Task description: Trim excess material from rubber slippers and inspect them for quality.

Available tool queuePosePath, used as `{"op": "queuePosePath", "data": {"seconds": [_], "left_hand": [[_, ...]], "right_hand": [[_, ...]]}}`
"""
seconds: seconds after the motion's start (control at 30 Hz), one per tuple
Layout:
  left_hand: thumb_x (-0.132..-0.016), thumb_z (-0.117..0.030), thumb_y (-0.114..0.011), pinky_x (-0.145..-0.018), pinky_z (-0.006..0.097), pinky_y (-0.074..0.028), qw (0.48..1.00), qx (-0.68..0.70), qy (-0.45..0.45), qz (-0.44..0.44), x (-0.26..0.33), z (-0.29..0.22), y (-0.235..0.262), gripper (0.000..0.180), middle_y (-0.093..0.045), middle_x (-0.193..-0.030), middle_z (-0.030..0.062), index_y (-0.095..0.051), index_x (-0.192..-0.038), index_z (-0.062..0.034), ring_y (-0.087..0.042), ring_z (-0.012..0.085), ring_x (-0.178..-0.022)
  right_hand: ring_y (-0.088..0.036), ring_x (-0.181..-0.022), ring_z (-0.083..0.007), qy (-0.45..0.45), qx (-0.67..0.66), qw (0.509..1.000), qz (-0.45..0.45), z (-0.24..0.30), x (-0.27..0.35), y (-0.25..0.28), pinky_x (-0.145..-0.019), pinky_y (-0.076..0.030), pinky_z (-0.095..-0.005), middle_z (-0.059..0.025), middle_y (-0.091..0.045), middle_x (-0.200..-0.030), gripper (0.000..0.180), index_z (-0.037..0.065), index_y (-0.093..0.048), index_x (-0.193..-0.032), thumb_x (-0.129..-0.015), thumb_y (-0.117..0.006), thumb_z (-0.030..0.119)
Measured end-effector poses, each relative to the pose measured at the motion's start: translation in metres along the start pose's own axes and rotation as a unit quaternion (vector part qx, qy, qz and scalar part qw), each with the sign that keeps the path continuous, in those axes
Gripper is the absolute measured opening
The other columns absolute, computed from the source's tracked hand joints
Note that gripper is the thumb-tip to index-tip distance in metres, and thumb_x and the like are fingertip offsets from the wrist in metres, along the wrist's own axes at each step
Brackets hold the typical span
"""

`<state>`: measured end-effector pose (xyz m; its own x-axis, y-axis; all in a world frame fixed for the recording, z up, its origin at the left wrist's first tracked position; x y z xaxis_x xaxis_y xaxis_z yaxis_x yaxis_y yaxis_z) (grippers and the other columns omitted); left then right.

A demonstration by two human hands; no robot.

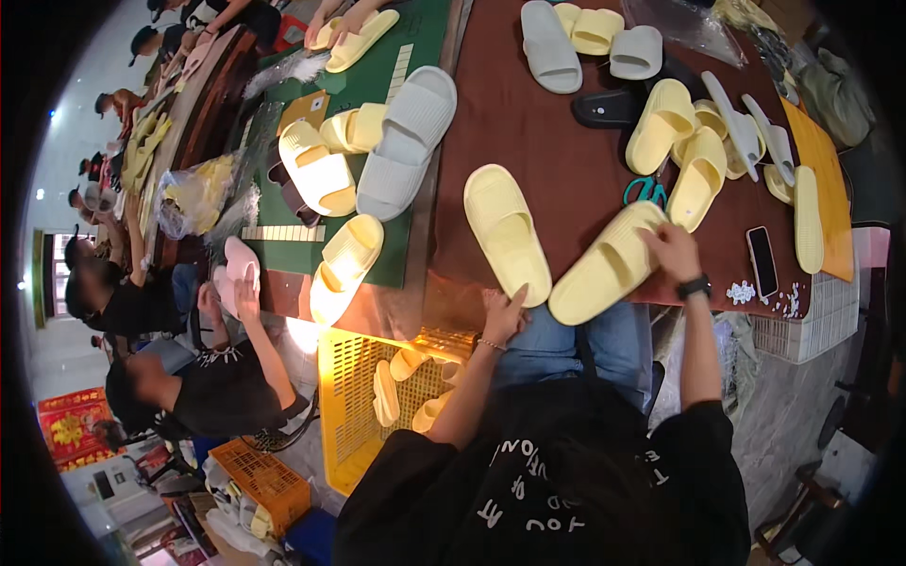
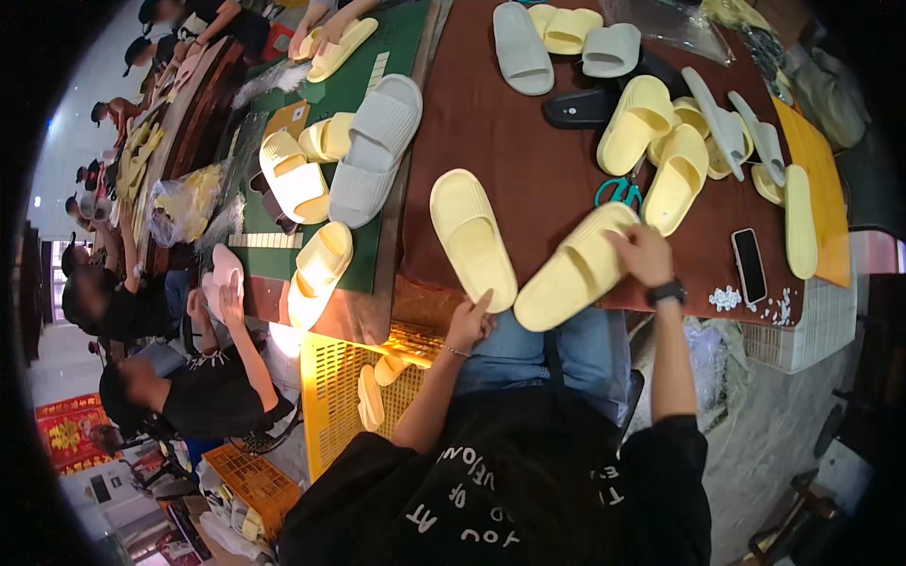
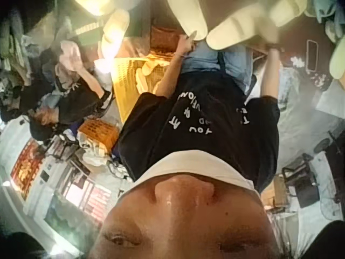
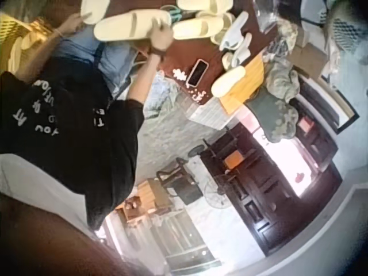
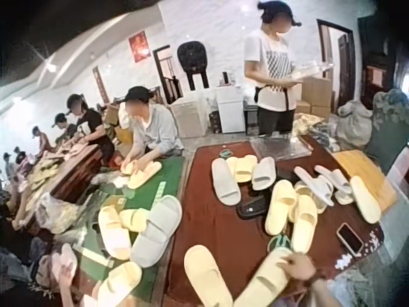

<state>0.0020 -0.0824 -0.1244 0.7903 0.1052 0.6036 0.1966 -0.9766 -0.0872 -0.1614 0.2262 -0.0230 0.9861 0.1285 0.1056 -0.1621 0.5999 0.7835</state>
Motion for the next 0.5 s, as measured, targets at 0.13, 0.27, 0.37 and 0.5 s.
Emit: {"op": "queuePosePath", "data": {"seconds": [0.13, 0.27, 0.37, 0.5], "left_hand": [[-0.095, -0.043, -0.057, -0.034, 0.023, -0.029, 0.995, 0.034, 0.025, 0.085, -0.005, -0.009, -0.023, 0.043, -0.055, -0.058, 0.0064, -0.060, -0.081, -0.0025, -0.042, 0.0098, -0.037], [-0.095, -0.050, -0.052, -0.034, 0.022, -0.026, 0.983, 0.105, 0.103, 0.109, 0.000, -0.036, -0.057, 0.046, -0.055, -0.062, 0.0057, -0.055, -0.087, -0.0047, -0.042, 0.0080, -0.039], [-0.097, -0.040, -0.049, -0.034, 0.023, -0.026, 0.987, 0.114, 0.108, 0.022, -0.015, -0.017, -0.060, 0.036, -0.053, -0.060, 0.0030, -0.056, -0.086, -0.0068, -0.040, 0.0084, -0.040], [-0.097, -0.022, -0.047, -0.035, 0.024, -0.026, 0.990, 0.109, 0.094, 0.006, -0.012, -0.008, -0.064, 0.021, -0.048, -0.055, 0.0005, -0.057, -0.086, -0.0073, -0.037, 0.0092, -0.040]], "right_hand": [[-0.054, -0.057, -0.0087, -0.151, -0.332, 0.927, -0.082, -0.080, 0.061, 0.031, -0.052, -0.042, -0.0243, 0.0009, -0.060, -0.065, 0.033, 0.002, -0.064, -0.081, -0.094, -0.059, 0.033], [-0.046, -0.059, -0.0026, -0.267, -0.406, 0.871, -0.074, -0.039, 0.125, 0.024, -0.049, -0.031, -0.0181, 0.0070, -0.061, -0.079, 0.037, 0.013, -0.065, -0.096, -0.099, -0.045, 0.044], [-0.056, -0.079, -0.0050, -0.268, -0.582, 0.763, 0.088, -0.042, 0.160, -0.024, -0.057, -0.040, -0.0225, 0.0056, -0.064, -0.091, 0.025, 0.013, -0.063, -0.109, -0.095, -0.057, 0.032], [-0.058, -0.078, -0.0075, -0.324, -0.611, 0.720, 0.059, -0.003, 0.168, -0.061, -0.064, -0.048, -0.0232, 0.0015, -0.063, -0.089, 0.015, 0.009, -0.063, -0.091, -0.093, -0.063, 0.024]]}}
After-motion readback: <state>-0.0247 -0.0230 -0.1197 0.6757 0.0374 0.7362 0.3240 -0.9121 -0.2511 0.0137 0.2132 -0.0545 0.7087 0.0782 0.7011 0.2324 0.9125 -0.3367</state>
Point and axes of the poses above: each hand's wrist, its own x-axis away from the middle knuckle, its own y-axis out of the back of the hand, z = x × y, the point moved 3 cm from there along -x, towards the middle knuckle
